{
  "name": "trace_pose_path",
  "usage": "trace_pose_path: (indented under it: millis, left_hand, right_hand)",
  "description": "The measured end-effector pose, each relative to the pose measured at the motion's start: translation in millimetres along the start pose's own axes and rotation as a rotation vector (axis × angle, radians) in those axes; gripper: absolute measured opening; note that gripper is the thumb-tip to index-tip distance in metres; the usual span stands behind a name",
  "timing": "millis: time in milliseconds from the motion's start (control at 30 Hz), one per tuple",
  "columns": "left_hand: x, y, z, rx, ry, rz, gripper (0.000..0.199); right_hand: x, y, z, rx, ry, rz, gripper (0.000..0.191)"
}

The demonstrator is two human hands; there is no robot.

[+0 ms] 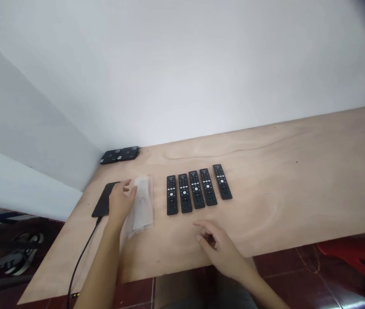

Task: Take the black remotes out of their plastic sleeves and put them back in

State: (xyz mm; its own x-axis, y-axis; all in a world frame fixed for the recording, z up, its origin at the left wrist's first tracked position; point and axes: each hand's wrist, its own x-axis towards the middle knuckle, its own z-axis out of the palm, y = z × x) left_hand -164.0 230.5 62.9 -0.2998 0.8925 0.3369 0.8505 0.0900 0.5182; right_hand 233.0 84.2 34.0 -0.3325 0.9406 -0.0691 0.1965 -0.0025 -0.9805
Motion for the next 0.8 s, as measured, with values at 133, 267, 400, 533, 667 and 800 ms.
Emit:
trace_pose_path:
  millis: [133, 267, 400, 533, 667, 800]
  left_hand:
    - [-15.0, 5.2, 8.5, 0.086, -0.103, 0.193, 0.064]
    - [-34.1, 0.1, 27.4, 0.178, -0.269, 0.294, 0.079]
    - [-42.6, -8.1, 39.2, 0.267, -0.343, 0.293, 0.086]
    - [-42.4, -9.6, 40.9, 0.312, -0.364, 0.304, 0.086]
    - [-39.4, -8.3, 35.9, 0.316, -0.365, 0.329, 0.081]
    - [-39.3, 8.4, 21.5, 0.295, -0.286, 0.357, 0.074]
  right_hand:
    - [-0.1, 1.3, 1.2, -0.019, 0.000, -0.001, 0.038]
    - [-0.9, 0.5, 1.9, -0.026, -0.001, 0.004, 0.037]
    - [-1.8, -1.3, 2.0, -0.034, 0.000, 0.005, 0.038]
    - [-1.4, -1.2, 1.9, -0.043, 0.003, 0.001, 0.038]
    - [-0.9, 0.6, 1.7, -0.060, 0.012, -0.006, 0.037]
    - [-1.4, -1.3, 1.4, -0.064, 0.008, -0.021, 0.033]
